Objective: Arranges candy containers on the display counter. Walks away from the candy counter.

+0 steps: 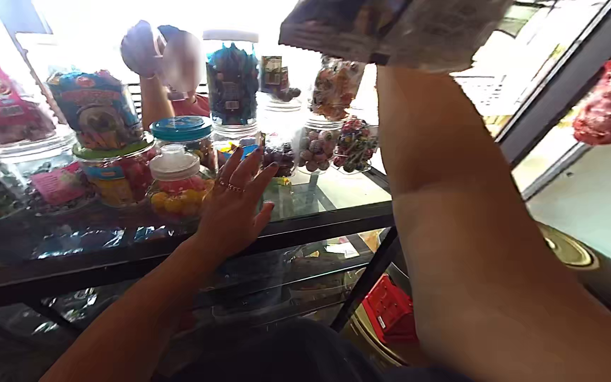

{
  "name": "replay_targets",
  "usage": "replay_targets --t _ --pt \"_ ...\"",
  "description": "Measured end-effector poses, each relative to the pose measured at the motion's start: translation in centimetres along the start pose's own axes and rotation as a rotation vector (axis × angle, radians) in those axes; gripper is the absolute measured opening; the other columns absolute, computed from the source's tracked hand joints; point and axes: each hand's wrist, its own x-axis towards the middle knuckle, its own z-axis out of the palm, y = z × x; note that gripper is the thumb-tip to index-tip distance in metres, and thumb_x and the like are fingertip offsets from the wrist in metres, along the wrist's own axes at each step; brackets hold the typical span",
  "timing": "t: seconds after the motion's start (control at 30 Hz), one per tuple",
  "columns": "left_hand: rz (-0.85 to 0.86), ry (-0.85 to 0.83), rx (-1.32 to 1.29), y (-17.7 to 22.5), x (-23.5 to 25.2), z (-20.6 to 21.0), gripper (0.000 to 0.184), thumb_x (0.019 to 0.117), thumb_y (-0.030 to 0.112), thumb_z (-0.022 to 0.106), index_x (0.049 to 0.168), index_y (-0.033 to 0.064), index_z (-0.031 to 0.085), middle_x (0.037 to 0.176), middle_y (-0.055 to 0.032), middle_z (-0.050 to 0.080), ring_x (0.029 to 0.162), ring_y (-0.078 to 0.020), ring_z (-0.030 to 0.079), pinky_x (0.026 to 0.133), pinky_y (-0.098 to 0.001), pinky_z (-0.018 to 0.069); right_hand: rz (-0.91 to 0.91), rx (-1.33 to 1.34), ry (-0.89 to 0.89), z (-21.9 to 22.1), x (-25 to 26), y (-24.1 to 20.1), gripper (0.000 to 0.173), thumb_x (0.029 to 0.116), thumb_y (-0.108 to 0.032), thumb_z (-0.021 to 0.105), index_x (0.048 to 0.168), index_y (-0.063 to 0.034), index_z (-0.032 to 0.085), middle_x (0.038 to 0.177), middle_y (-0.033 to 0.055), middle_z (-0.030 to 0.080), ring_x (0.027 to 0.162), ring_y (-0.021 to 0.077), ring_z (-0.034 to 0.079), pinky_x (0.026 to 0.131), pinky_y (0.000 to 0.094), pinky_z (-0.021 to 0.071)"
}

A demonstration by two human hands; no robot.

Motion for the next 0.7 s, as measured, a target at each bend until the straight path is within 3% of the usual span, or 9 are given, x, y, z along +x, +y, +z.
replay_targets --t 0.03,0.07,0.13,0.23,0.3,0.37,0.47,0.6,0.7 --pt "0.008 -0.004 -0.005 -0.4 -0.3 0.3 0.05 0.0973 0.029 0.061 0.144 0.0115 0.057 0.157 -0.018 0.046 0.151 -0.042 0.032 0.119 -0.0578 0.0323 0.033 -0.191 0.01 -1.5 -0.2 -0.2 0.031 0.0989 -0.015 0.064 0.123 0.0041 0.064 0.119 0.0183 0.068 0.108 0.0236 0.067 0.098 0.041 0.0531" --pt "0.005 -0.005 -0.009 -0.8 -0.7 0.5 0.05 0.0974 0.029 0.061 0.144 0.0116 0.057 0.156 -0.0176 0.046 0.151 -0.0422 0.032 0.119 -0.0583 0.0329 0.054 -0.304 0.027 -2.6 -0.2 -0.3 0.036 0.0973 -0.016 0.064 0.126 0.0056 0.064 0.124 0.0223 0.066 0.113 0.029 0.065 0.102 0.0477 0.0502" --pt "-0.013 0.006 -0.02 -1.2 -1.2 0.2 0.049 0.0965 0.028 0.061 0.142 0.0096 0.058 0.153 -0.0191 0.05 0.149 -0.0441 0.035 0.117 -0.0593 0.0351 -0.007 -0.446 0.079 -4.7 -0.5 0.0 0.028 0.0958 -0.013 0.065 0.118 0.0043 0.066 0.112 0.0203 0.065 0.1 0.026 0.065 0.092 0.0452 0.0532" --pt "0.001 0.055 -0.051 -1.1 -1.6 -0.3 0.045 0.0981 0.027 0.059 0.139 0.0081 0.059 0.15 -0.0194 0.052 0.147 -0.0415 0.038 0.117 -0.0548 0.0354 0.002 -0.536 0.058 -9.7 -3.6 0.9 0.024 0.0978 -0.009 0.063 0.117 0.0063 0.063 0.11 0.0203 0.062 0.095 0.0235 0.058 0.088 0.0466 0.049" --pt "0.007 0.075 -0.083 -1.2 -1.7 -0.3 0.045 0.0977 0.027 0.06 0.139 0.0081 0.058 0.15 -0.0193 0.052 0.148 -0.0402 0.037 0.119 -0.0528 0.0344 0.047 -0.599 0.117 -11.8 -7.3 0.5 0.032 0.0999 -0.027 0.062 0.117 -0.0001 0.063 0.106 0.0113 0.061 0.091 0.0145 0.057 0.081 0.0397 0.0504" --pt "-0.011 0.073 -0.115 -1.2 -1.6 -0.2 0.048 0.0955 0.024 0.062 0.139 0.0063 0.059 0.149 -0.0209 0.053 0.147 -0.0419 0.039 0.118 -0.0535 0.035 0.201 -0.569 0.159 -11.1 -12.2 -1.2 0.053 0.0978 -0.05 0.063 0.131 -0.0096 0.055 0.117 0.0048 0.058 0.102 0.0085 0.059 0.088 0.0324 0.0511" --pt "-0.016 0.028 -0.138 -1.2 -1.5 -0.1 0.05 0.0948 0.024 0.063 0.141 0.0058 0.058 0.149 -0.0206 0.052 0.147 -0.0424 0.039 0.118 -0.055 0.0353 0.298 -0.374 0.152 -9.5 -16.7 0.2 0.092 0.0882 -0.048 0.075 0.16 -0.0159 0.028 0.144 0.0217 0.054 0.12 0.031 0.063 0.1 0.0513 0.0519" --pt "-0.026 -0.016 -0.181 -1.1 -1.2 -0.4 0.052 0.093 0.021 0.064 0.142 0.0042 0.058 0.149 -0.0207 0.053 0.147 -0.0425 0.04 0.119 -0.0544 0.0354 0.354 -0.387 0.155 -7.3 -19.2 3.1 0.097 0.0892 -0.041 0.076 0.164 -0.0123 0.02 0.141 0.0338 0.052 0.123 0.047 0.057 0.1 0.0651 0.0452" --pt "-0.05 -0.038 -0.205 -1.2 -1.1 -0.6 0.054 0.0928 0.021 0.065 0.143 0.0046 0.056 0.15 -0.0189 0.053 0.147 -0.0412 0.039 0.119 -0.054 0.0356 0.38 -0.475 0.114 -7.1 -19.7 3.5 0.102 0.0916 -0.045 0.075 0.165 -0.0117 0.013 0.15 0.0365 0.043 0.137 0.0533 0.045 0.108 0.0712 0.037"
